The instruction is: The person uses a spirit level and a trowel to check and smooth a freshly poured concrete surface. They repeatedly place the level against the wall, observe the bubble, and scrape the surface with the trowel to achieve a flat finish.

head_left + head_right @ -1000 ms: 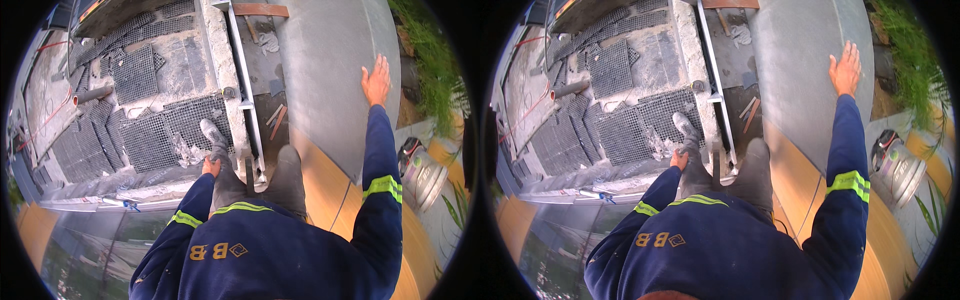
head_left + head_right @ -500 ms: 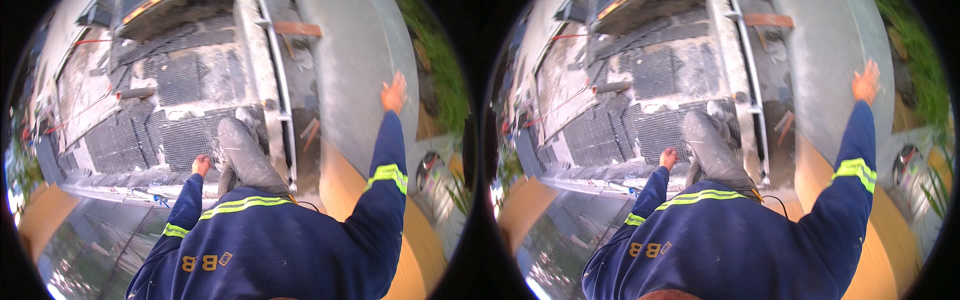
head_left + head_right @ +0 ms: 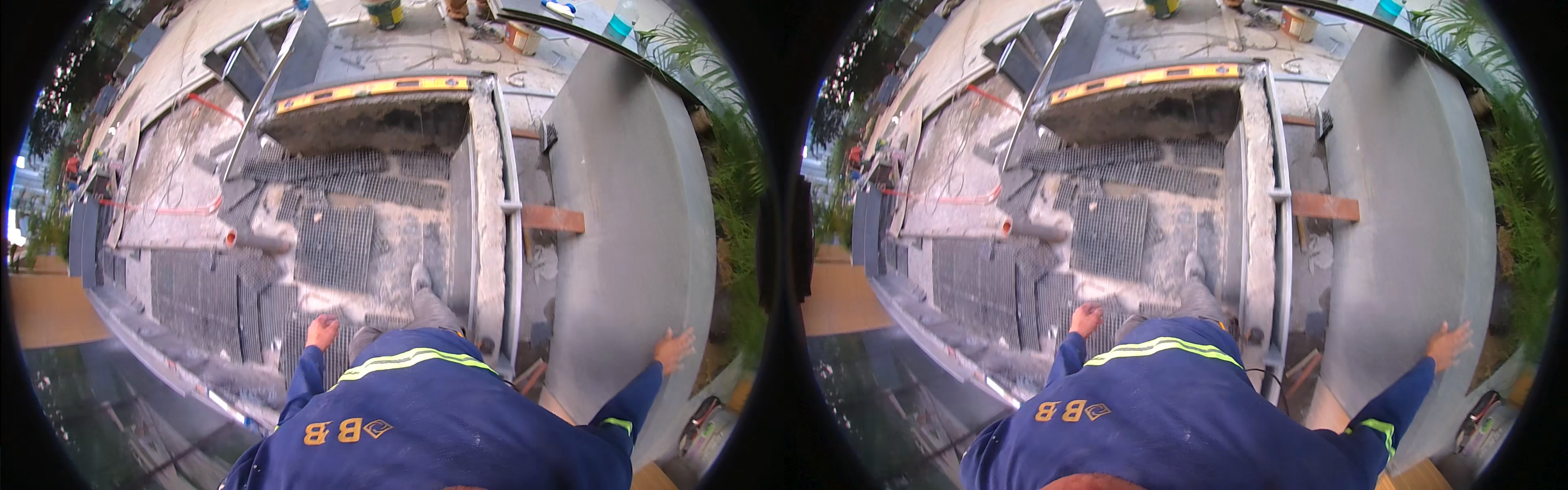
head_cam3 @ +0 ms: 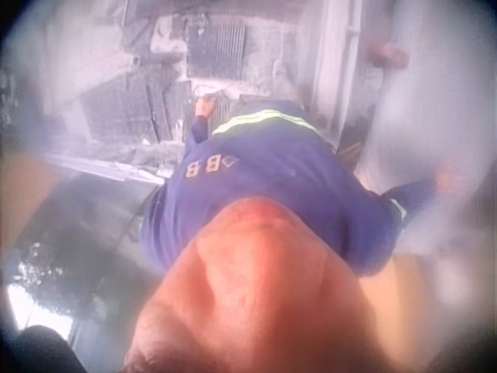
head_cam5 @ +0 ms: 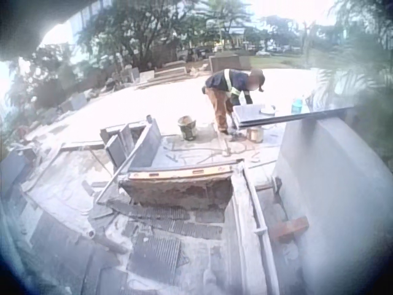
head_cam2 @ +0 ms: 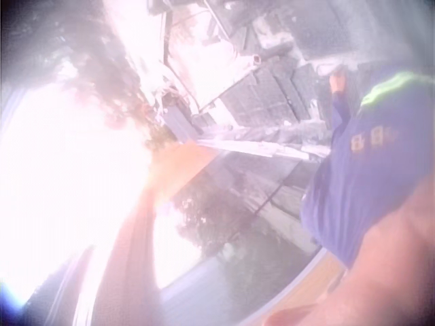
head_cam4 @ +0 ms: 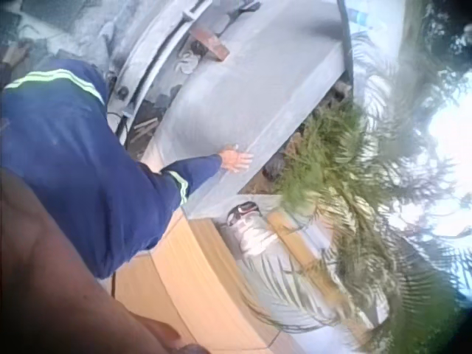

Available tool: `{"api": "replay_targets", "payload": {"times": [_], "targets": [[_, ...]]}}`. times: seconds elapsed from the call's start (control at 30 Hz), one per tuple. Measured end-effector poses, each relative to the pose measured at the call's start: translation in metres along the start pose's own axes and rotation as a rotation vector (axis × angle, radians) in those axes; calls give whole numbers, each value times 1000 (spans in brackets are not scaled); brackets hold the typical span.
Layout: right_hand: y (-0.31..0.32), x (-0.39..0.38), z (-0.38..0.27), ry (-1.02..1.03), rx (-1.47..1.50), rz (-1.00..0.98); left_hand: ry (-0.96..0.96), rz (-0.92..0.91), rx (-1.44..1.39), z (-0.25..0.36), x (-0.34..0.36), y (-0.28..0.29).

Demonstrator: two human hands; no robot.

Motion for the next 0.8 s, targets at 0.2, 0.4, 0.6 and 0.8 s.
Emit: {"api": "replay_targets", "payload": {"times": [0.2, 0.4, 0.6, 0.8], "targets": [[28, -9, -60, -141, 116, -115, -520, 97, 162, 204, 279, -21], [97, -70, -213, 256, 461, -314, -754, 85, 249, 430, 455, 8], [138, -372, -417, 352, 983, -837, -718, 189, 870, 590, 674, 3], [179, -648, -471, 587, 910, -1661, -737, 126, 1377, 632, 870, -25]]}}
Point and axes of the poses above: each hand's wrist, its own x-axis towards the middle knuckle, its own y-axis out of the back of the hand, z = x × y, the point moved 8 cm from there along x, towards the middle knuckle, and after that the axes turned 1 degree about -x, right-handed, at the moved point
